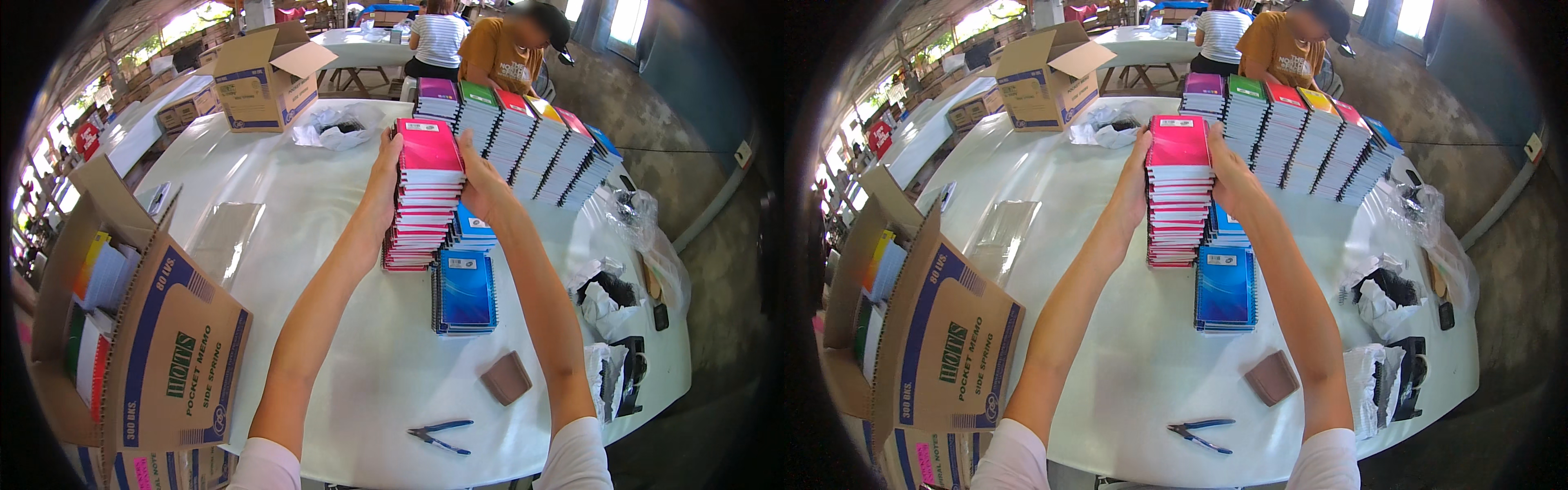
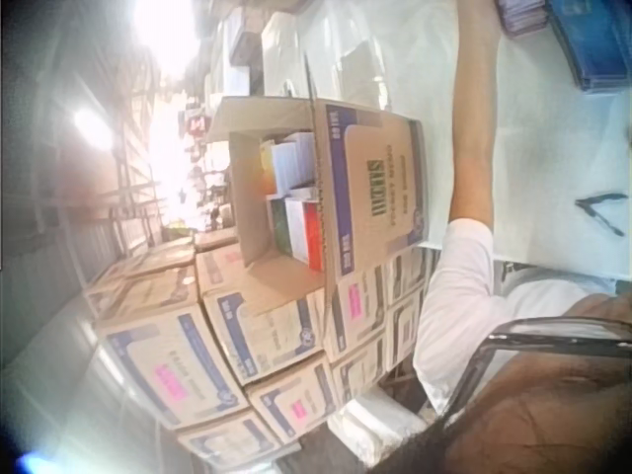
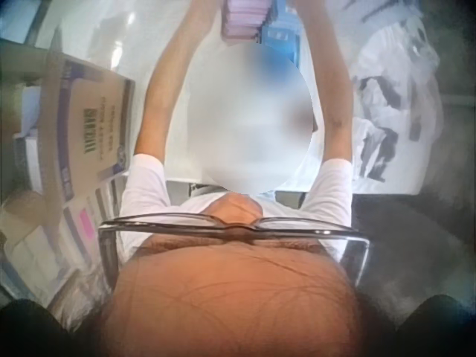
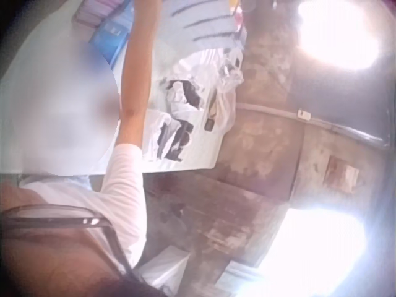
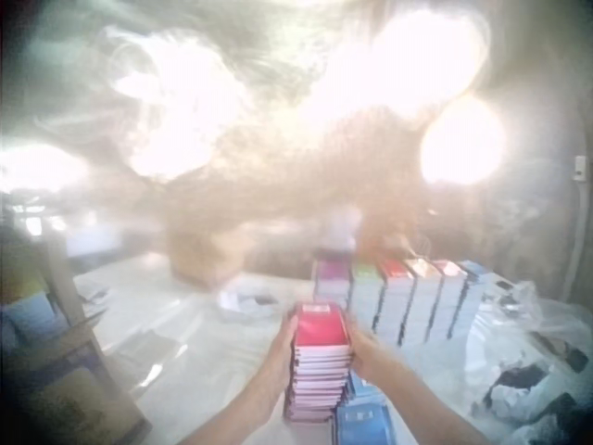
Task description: The person uses pliers to trim the metal spiral coils on a stack of notebooks and then places the notebooks into a cardboard box.
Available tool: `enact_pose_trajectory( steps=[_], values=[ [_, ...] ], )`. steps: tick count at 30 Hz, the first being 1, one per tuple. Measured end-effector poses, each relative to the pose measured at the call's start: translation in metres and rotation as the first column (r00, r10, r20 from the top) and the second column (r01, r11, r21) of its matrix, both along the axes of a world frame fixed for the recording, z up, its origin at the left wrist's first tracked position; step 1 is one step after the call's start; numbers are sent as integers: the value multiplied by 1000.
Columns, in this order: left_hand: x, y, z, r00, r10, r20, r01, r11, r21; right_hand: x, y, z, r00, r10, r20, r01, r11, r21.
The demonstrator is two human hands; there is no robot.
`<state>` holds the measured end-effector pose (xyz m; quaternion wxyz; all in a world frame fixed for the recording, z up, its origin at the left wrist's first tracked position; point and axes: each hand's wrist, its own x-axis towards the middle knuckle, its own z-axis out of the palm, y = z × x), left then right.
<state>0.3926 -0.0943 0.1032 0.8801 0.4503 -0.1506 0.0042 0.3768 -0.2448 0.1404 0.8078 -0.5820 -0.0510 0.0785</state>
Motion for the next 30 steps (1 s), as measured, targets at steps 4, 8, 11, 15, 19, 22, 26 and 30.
enact_pose_trajectory(
  steps=[4, 8, 11, 15, 19, 22, 26, 30],
  values=[
    [-39, -3, 12, 961, 198, 194, -250, 920, 301, 12, -36, -17, 978, -193, -77, 191, 981, -34],
    [-130, 32, 34, 811, 332, 482, -567, 650, 506, -19, -37, 4, 938, -322, 126, 345, 899, -269],
    [-251, 51, 65, 825, 211, 524, -531, 603, 595, -35, -33, 37, 860, -298, 413, 440, 844, -306],
    [-365, 92, 122, 564, 164, 809, -818, 247, 520, -83, 8, 105, 774, -103, 624, 339, 900, -272],
    [-437, 145, 167, 316, 447, 837, -844, -271, 463, -128, 82, 153, 665, 221, 713, -64, 969, -241],
    [-452, 191, 183, 267, 565, 780, -686, -457, 566, -158, 155, 172, 563, 480, 673, -312, 877, -365],
    [-451, 231, 165, 546, 634, 547, -542, -230, 808, -168, 254, 172, 239, 754, 612, -411, 649, -640],
    [-453, 226, 104, 873, 284, 396, -354, -189, 916, -167, 348, 139, 224, 900, 375, -365, 434, -824]
  ],
)
